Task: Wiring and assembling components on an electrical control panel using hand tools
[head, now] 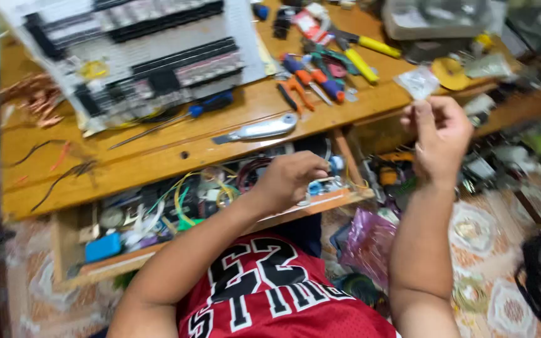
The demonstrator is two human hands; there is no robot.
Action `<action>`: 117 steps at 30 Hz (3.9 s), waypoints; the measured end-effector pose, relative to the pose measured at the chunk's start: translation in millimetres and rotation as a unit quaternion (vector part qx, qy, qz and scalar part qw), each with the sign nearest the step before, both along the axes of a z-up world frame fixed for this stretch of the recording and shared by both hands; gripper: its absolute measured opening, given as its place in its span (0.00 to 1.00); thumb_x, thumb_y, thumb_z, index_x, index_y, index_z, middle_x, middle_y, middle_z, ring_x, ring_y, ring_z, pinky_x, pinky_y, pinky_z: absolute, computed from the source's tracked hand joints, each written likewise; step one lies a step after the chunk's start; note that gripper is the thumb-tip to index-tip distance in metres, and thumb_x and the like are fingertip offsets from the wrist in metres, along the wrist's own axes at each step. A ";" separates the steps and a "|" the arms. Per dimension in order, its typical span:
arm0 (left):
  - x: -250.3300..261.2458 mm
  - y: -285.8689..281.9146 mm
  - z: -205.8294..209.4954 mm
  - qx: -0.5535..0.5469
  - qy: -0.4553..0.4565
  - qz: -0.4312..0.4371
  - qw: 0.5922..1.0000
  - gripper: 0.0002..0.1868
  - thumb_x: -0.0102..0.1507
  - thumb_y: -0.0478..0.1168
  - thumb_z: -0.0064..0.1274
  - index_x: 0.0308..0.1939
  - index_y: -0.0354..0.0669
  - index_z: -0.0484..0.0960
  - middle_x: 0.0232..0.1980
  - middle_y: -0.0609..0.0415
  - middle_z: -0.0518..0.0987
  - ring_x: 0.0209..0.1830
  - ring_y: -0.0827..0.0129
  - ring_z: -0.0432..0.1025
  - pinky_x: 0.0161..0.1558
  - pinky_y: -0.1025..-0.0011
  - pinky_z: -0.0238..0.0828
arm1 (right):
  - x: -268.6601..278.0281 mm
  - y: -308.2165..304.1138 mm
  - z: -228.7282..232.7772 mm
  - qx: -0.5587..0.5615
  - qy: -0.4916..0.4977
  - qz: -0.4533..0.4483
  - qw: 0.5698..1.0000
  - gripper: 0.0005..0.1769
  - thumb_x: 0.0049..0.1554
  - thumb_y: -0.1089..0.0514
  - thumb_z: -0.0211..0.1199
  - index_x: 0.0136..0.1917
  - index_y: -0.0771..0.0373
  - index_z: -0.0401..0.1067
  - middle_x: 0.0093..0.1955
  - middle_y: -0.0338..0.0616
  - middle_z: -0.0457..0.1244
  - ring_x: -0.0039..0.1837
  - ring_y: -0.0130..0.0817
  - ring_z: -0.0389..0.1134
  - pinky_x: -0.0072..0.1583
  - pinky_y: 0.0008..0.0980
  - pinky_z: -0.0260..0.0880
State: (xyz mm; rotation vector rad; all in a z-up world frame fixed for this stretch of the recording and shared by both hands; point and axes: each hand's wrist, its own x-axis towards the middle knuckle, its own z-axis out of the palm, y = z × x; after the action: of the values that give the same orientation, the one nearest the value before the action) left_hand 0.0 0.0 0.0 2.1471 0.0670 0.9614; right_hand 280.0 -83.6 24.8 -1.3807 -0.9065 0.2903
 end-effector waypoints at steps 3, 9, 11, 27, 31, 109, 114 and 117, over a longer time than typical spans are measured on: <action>-55.7 12.1 18.5 -0.031 -0.015 0.075 0.997 0.06 0.71 0.36 0.46 0.42 0.39 0.78 0.36 0.51 0.78 0.33 0.59 0.73 0.40 0.67 0.67 | -26.7 11.3 8.6 -0.034 -0.108 0.044 0.993 0.03 0.72 0.64 0.63 0.56 0.67 0.74 0.46 0.44 0.67 0.45 0.27 0.67 0.52 0.24 0.69; -195.8 16.3 23.0 -0.049 0.002 0.234 0.971 0.09 0.71 0.39 0.47 0.42 0.40 0.80 0.41 0.53 0.80 0.38 0.65 0.75 0.44 0.70 0.68 | -150.7 77.3 43.6 -0.089 -0.166 0.249 0.950 0.05 0.63 0.66 0.67 0.53 0.65 0.75 0.43 0.41 0.68 0.43 0.26 0.67 0.49 0.24 0.70; -237.9 15.5 19.1 -0.056 -0.016 0.291 0.955 0.08 0.70 0.40 0.50 0.41 0.44 0.83 0.35 0.52 0.80 0.34 0.58 0.77 0.41 0.65 0.72 | -198.1 116.6 51.3 -0.088 -0.261 0.288 0.917 0.07 0.61 0.59 0.70 0.53 0.61 0.78 0.41 0.44 0.69 0.45 0.37 0.70 0.51 0.33 0.71; -396.7 -35.2 -17.3 -0.155 -0.090 0.446 0.877 0.11 0.69 0.42 0.53 0.36 0.44 0.87 0.21 0.52 0.80 0.20 0.59 0.75 0.28 0.66 0.74 | -513.8 319.5 -59.3 -0.120 -0.441 0.450 0.767 0.04 0.59 0.52 0.67 0.43 0.52 0.77 0.39 0.43 0.65 0.49 0.51 0.72 0.53 0.46 0.71; -398.1 -36.2 -26.0 -0.162 -0.092 0.445 0.876 0.09 0.68 0.40 0.55 0.36 0.42 0.87 0.21 0.51 0.80 0.20 0.58 0.75 0.28 0.65 0.74 | -527.9 314.4 -49.7 -0.146 -0.452 0.452 0.755 0.06 0.57 0.52 0.69 0.42 0.55 0.78 0.39 0.47 0.66 0.50 0.55 0.72 0.53 0.50 0.71; -189.5 36.9 -23.6 -0.286 -0.189 0.360 0.868 0.14 0.60 0.30 0.65 0.48 0.30 0.82 0.39 0.44 0.82 0.36 0.66 0.81 0.38 0.72 0.84 | -291.1 70.8 29.9 0.010 -0.321 0.404 0.856 0.05 0.59 0.62 0.65 0.49 0.58 0.80 0.36 0.43 0.67 0.33 0.41 0.68 0.38 0.35 0.70; -175.8 30.0 -30.9 -0.103 -0.116 0.311 0.938 0.18 0.61 0.29 0.63 0.54 0.36 0.79 0.39 0.46 0.85 0.35 0.57 0.83 0.37 0.68 0.84 | -268.8 88.8 24.8 0.019 -0.379 0.370 0.848 0.05 0.60 0.60 0.65 0.50 0.57 0.79 0.40 0.46 0.68 0.41 0.51 0.72 0.44 0.45 0.72; -178.5 20.6 -17.6 -0.212 -0.172 0.192 0.943 0.24 0.61 0.26 0.62 0.59 0.34 0.70 0.42 0.44 0.85 0.37 0.62 0.82 0.41 0.68 0.84 | -258.9 106.0 23.9 0.011 -0.304 0.383 0.872 0.04 0.60 0.59 0.65 0.49 0.56 0.79 0.41 0.43 0.70 0.41 0.47 0.72 0.45 0.39 0.71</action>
State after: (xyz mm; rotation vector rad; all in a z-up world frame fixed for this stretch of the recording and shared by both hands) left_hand -178.5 20.6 -17.6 1.5733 0.4902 1.3908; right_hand 21.2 22.4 48.7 -1.0322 -1.9808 0.4460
